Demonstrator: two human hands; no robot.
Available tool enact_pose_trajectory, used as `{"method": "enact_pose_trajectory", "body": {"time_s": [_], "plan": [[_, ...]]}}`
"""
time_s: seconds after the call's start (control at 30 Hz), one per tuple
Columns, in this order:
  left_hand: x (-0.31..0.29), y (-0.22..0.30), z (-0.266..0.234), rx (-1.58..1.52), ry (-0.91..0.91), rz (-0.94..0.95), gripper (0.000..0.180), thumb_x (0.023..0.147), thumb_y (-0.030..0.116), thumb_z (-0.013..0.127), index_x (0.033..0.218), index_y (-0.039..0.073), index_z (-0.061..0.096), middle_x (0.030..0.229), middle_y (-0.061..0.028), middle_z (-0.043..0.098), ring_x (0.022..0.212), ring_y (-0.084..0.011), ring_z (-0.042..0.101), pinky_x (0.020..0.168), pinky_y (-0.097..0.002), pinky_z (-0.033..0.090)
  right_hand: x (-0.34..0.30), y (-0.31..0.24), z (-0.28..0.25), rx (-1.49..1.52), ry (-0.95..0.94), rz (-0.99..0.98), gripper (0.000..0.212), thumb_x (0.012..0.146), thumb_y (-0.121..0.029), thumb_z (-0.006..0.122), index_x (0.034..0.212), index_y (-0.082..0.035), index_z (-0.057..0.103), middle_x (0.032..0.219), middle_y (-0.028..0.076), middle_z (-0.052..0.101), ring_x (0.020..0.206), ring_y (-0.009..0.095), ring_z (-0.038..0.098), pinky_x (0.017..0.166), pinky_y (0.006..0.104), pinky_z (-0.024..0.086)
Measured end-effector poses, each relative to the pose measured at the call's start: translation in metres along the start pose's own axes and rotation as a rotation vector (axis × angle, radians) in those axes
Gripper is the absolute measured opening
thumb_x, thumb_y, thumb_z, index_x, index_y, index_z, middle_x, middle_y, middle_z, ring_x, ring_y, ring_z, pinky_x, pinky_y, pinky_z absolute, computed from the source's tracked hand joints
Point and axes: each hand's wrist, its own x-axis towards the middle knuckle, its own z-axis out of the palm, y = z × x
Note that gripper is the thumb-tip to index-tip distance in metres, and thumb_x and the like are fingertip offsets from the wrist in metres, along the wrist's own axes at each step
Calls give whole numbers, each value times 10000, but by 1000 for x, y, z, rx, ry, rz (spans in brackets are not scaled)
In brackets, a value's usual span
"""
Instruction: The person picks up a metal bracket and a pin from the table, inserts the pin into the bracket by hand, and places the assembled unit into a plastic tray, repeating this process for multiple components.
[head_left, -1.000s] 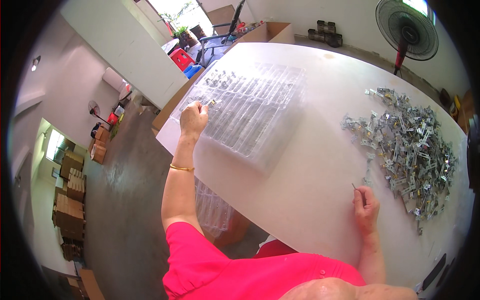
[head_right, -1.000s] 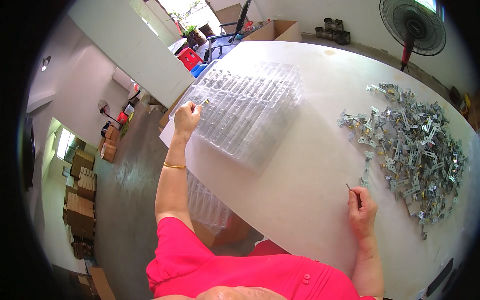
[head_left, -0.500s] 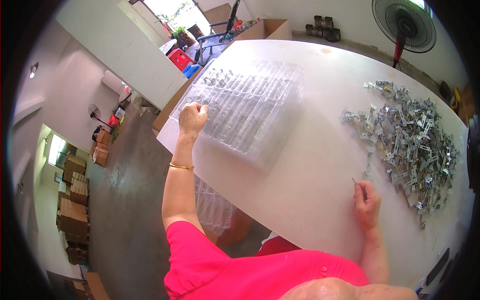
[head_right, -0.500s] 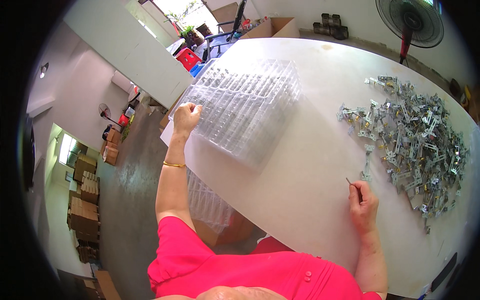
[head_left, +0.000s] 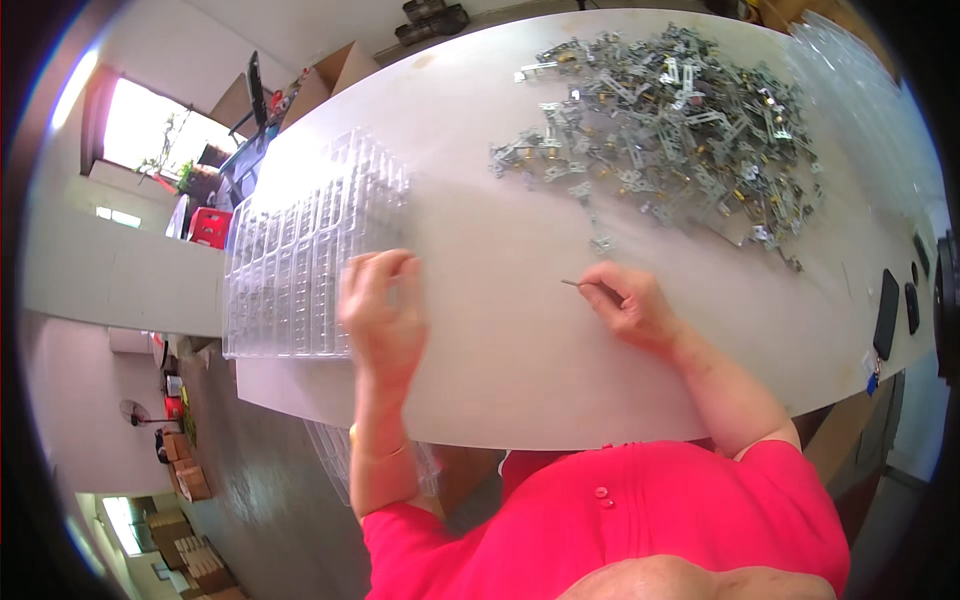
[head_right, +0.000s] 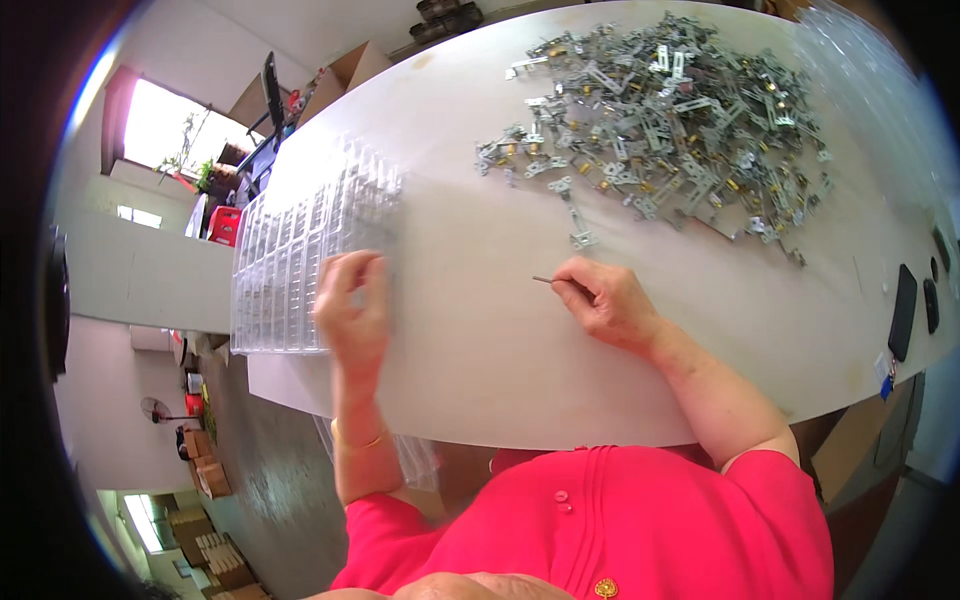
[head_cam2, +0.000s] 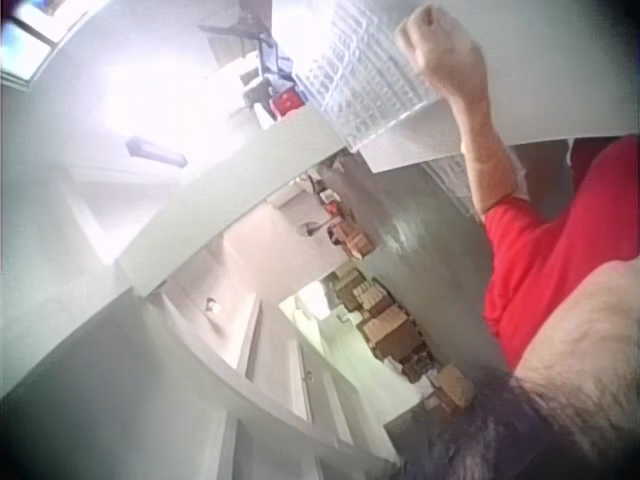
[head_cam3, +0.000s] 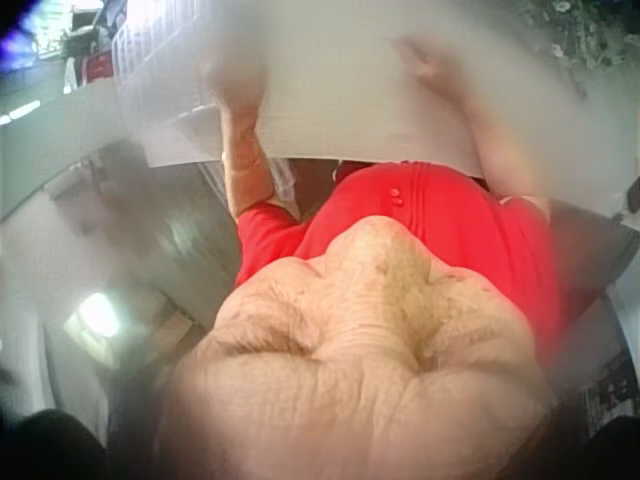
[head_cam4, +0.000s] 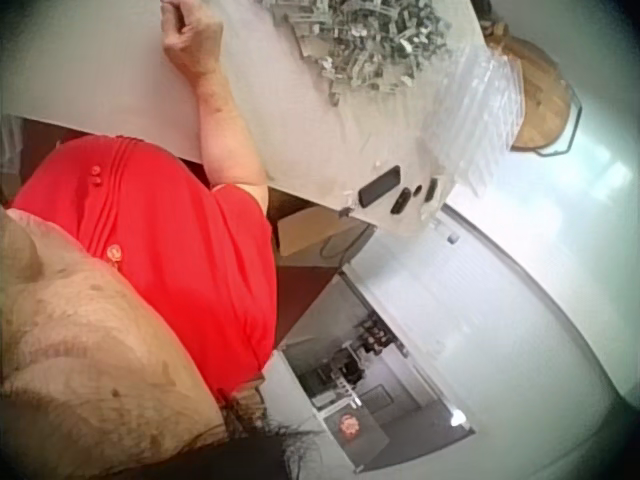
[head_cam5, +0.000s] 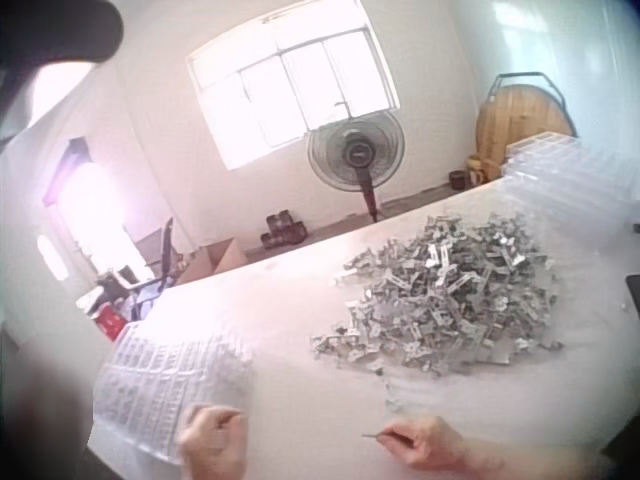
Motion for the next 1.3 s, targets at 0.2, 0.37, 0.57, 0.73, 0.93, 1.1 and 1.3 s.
{"method": "enact_pose_trajectory", "body": {"time_s": [0.2, 0.37, 0.57, 0.73, 0.93, 1.1, 1.3], "plan": [[-9, 45, 118, -354, -348, -220, 150, 894, 125, 701, 919, -22, 684, 864, -111, 657, 740, -184, 614, 713, -306, 514, -8, 9, -4, 191, 85, -2, 55, 968, -77, 640, 996, -43, 607, 706, 25, 600, 631, 81, 562, 570, 264, 467], [6, 62, 159, -221, -488, -402, 384, 897, 336, 674, 921, -45, 636, 954, -203, 655, 869, -330, 635, 798, -429, 501, -1, 7, -7, 395, 323, 96, 71, 1009, -116, 593, 1009, -47, 581, 716, -8, 573, 625, 64, 533, 557, 233, 451], [13, 79, 179, -38, -651, -333, 419, 883, 391, 662, 882, -26, 614, 927, -206, 639, 873, -370, 633, 780, -452, 498, 2, 12, -14, 503, 374, 143, 85, 1013, -135, 595, 1002, -51, 587, 720, -18, 571, 637, 54, 533, 577, 217, 449], [4, 56, 190, -95, -583, -248, 309, 903, 291, 635, 858, -12, 593, 849, -179, 619, 827, -367, 620, 747, -466, 489, 4, 13, -11, 517, 374, 149, 91, 1014, -144, 598, 1005, -55, 587, 719, -19, 572, 633, 54, 534, 565, 217, 444], [-12, 57, 171, -396, -395, -260, 198, 926, 120, 657, 814, -15, 565, 800, -106, 661, 706, -189, 674, 598, -335, 507, 4, 15, -11, 506, 373, 170, 98, 1018, -162, 598, 1020, -65, 585, 715, -16, 578, 620, 49, 525, 549, 214, 434], [-15, 66, 154, -807, -475, -562, 166, 945, 102, 670, 846, 14, 569, 937, -85, 715, 800, -131, 718, 579, -247, 511, 4, 14, -11, 504, 350, 186, 97, 1019, -167, 596, 1035, -73, 583, 717, -14, 582, 613, 42, 515, 540, 213, 425], [-20, 60, 150, -957, -496, -600, 171, 920, 121, 722, 872, 39, 579, 1007, -87, 705, 804, -108, 694, 561, -205, 484, 4, 15, -12, 481, 325, 197, 95, 1019, -165, 596, 1028, -71, 594, 721, -18, 582, 620, 43, 519, 545, 215, 428]]}}
